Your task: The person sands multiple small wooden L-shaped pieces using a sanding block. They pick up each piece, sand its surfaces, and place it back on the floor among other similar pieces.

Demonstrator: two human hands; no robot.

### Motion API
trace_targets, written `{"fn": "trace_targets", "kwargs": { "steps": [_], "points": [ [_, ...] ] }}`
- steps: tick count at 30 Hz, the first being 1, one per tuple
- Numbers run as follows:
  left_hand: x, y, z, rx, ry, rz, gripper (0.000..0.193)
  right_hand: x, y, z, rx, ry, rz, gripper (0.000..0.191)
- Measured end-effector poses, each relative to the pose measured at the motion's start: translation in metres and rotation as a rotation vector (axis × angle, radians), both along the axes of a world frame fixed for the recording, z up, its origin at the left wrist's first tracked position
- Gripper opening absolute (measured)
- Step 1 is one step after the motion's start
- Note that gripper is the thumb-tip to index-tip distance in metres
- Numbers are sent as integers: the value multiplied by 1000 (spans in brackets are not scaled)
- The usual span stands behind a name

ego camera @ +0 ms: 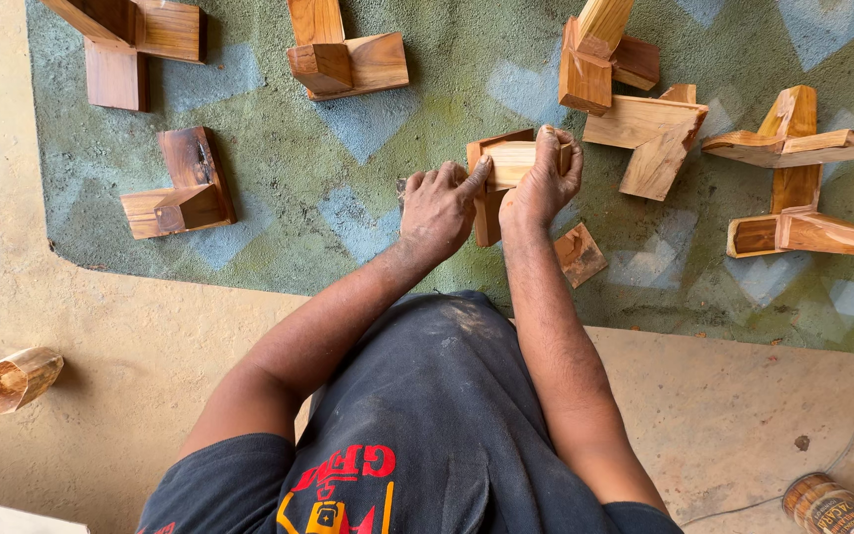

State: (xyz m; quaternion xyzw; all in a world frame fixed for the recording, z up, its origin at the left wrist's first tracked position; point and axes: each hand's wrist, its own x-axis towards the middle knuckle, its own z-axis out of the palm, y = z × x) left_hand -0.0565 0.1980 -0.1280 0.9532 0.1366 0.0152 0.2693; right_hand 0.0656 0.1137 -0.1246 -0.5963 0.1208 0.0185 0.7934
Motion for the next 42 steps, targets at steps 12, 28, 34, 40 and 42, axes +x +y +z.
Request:
{"fn": "trace_targets", "kwargs": {
  "steps": [12, 28, 34, 40, 42],
  "points": [
    [-10, -5, 17, -11, 228, -122, 56, 4, 2, 2, -20, 19, -24, 14],
    [-20, 3, 20, 352, -3, -158, 33, -5, 12, 8, -39, -80, -27, 9],
    [5, 9, 17, -113, 64, -14, 60, -1, 10, 9, -34, -52, -43, 10],
    [-8, -10, 11, -187, 111, -1, 71, -4, 8, 9, -25, 8, -43, 13],
    [-11, -14, 13, -153, 141, -2, 72, -4, 9, 9, -45, 17, -48, 13]
  ]
}}
